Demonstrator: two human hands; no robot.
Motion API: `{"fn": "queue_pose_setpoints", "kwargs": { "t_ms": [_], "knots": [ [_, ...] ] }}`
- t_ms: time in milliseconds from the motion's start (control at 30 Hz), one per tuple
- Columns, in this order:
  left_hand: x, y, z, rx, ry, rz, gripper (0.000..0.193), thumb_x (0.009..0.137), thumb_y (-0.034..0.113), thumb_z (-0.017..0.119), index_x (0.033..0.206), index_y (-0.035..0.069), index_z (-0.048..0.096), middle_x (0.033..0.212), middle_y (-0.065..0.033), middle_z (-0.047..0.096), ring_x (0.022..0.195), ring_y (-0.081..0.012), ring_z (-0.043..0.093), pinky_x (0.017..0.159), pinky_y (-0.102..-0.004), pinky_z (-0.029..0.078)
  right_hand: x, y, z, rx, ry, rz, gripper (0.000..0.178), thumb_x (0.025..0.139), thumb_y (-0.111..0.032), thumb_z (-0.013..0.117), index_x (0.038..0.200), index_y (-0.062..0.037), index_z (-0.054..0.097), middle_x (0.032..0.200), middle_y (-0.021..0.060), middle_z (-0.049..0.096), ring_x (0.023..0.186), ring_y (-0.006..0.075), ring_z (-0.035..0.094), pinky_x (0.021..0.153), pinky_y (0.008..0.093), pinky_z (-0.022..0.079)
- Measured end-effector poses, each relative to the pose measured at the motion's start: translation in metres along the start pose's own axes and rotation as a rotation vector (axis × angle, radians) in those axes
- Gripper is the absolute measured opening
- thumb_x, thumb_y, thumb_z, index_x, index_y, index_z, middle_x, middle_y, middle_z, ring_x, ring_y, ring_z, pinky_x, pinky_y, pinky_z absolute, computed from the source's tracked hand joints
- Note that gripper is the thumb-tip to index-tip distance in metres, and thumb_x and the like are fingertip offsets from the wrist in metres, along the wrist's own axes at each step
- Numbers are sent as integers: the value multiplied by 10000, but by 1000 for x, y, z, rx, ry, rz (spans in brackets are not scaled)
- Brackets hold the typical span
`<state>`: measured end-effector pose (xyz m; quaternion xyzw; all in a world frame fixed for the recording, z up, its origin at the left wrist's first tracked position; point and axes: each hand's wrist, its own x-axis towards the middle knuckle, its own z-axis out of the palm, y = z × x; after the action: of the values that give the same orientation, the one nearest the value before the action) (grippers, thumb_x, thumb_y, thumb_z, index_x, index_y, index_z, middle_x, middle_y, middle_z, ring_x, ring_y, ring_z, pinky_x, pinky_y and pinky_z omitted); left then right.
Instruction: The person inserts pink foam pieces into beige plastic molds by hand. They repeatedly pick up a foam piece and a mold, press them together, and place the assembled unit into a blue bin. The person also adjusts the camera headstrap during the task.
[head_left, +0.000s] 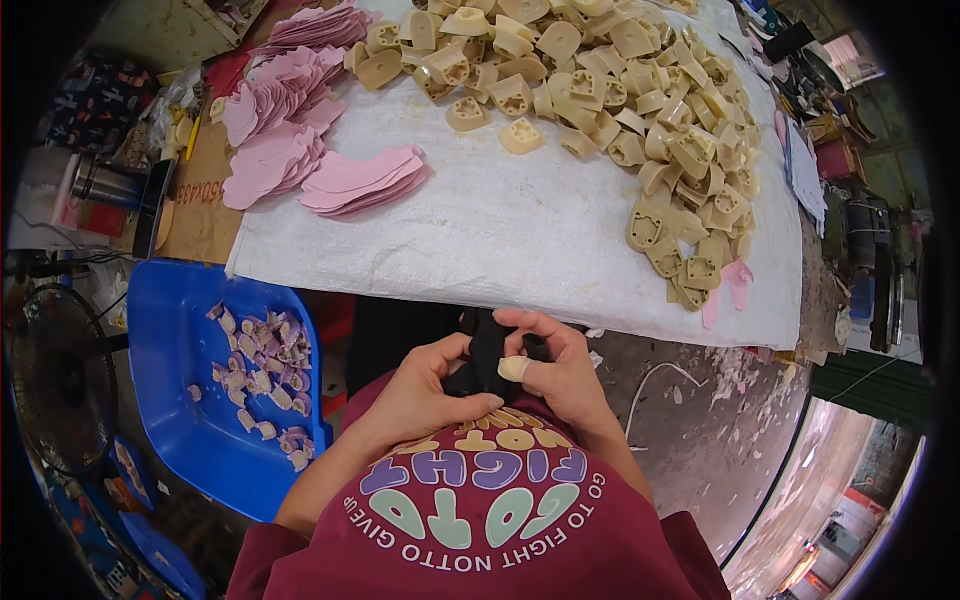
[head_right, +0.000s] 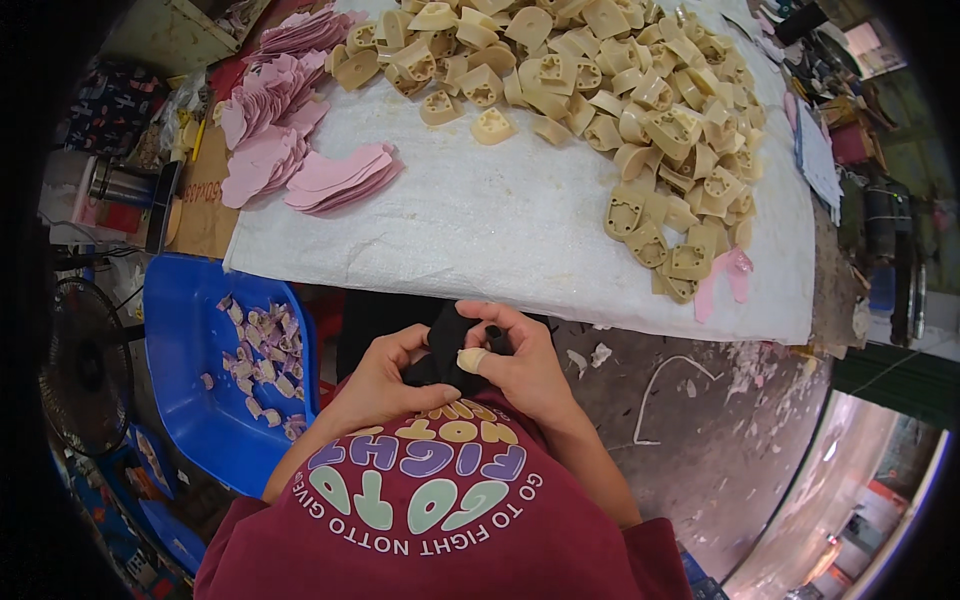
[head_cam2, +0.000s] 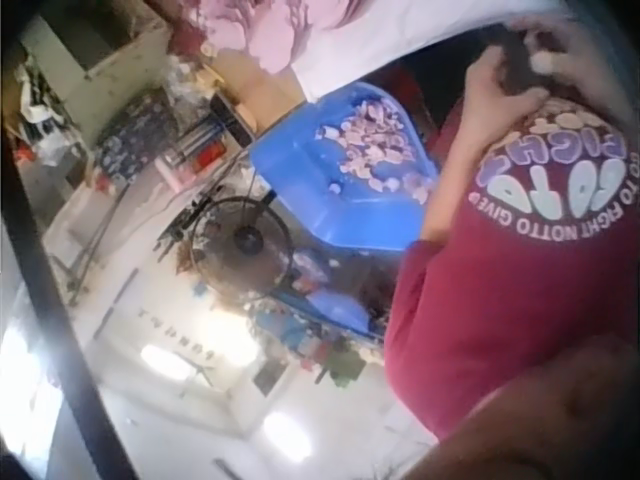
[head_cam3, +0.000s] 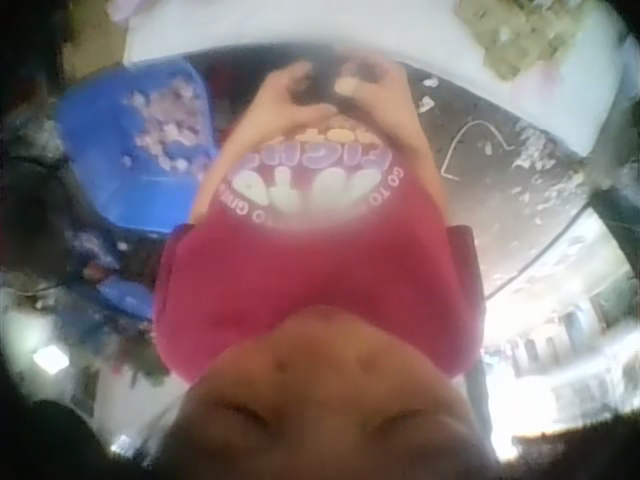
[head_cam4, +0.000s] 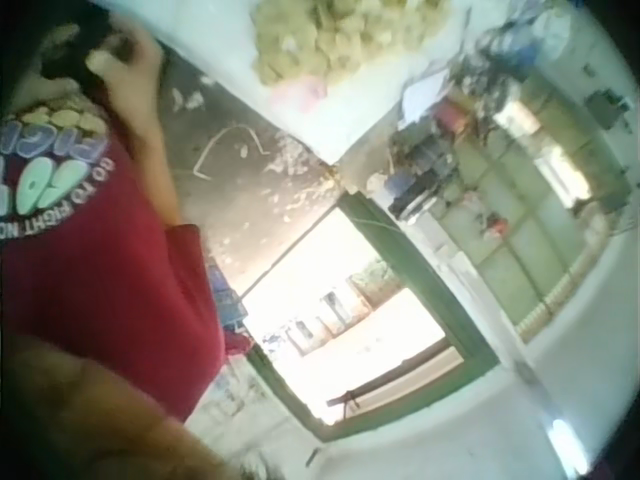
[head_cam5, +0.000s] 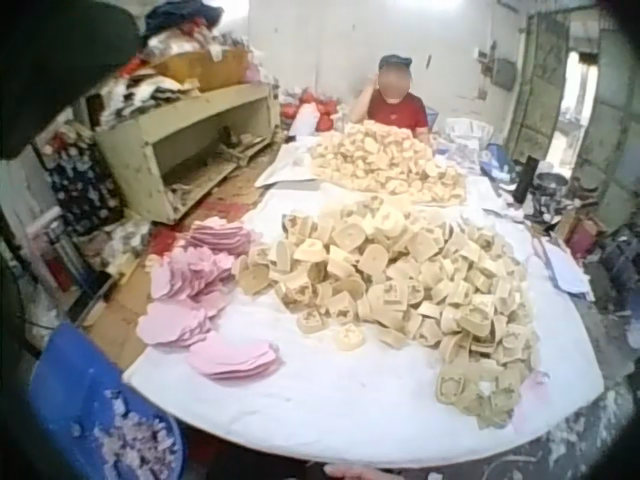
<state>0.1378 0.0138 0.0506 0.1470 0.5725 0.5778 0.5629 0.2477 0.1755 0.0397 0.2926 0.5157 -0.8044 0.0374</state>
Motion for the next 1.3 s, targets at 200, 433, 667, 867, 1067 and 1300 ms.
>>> {"fn": "queue_pose_setpoints", "kwargs": {
  "t_ms": [200,433,667,867,1067,1300],
  "knots": [
    [-2,1,-3,-7,19,-49,305,748,28,731,1001,6,562,867,-17,648,796,-33,564,700,-192,452,0,6,-13,353,-44,89,524,742,48,652,1256,2,561,879,4,589,571,20,449,479,162,358],
    [-1,7,1,-68,5,-48,356,763,24,731,1083,-14,580,900,-26,665,833,-36,578,749,-201,465,0,8,-16,348,-20,39,531,752,35,658,1269,-5,544,901,22,609,553,25,447,472,166,357],
    [2,1,1,32,-50,-3,348,770,23,731,1093,-11,608,919,-19,673,855,-36,583,765,-208,473,2,8,-10,308,4,43,499,751,7,679,1233,-22,556,906,12,616,550,22,439,466,168,342],
    [2,-1,-2,95,34,-22,296,749,30,734,1011,-5,601,859,-12,653,787,-31,568,684,-198,458,2,-3,-7,58,-39,-71,544,752,-33,707,1264,-24,524,924,16,620,729,65,538,637,205,434],
    [3,0,-3,142,83,-47,307,736,20,724,1015,-8,598,858,-12,648,784,-37,569,686,-199,459,0,-11,-1,-303,-83,-124,571,741,-58,721,1276,-41,520,968,15,602,860,88,545,786,239,438],
    [3,2,0,77,83,9,312,736,25,731,1017,-9,601,854,-16,658,796,-43,578,695,-202,466,2,5,-5,-185,11,-173,502,752,-23,689,1233,-40,550,918,-4,602,802,61,519,698,204,426]
  ]
}}
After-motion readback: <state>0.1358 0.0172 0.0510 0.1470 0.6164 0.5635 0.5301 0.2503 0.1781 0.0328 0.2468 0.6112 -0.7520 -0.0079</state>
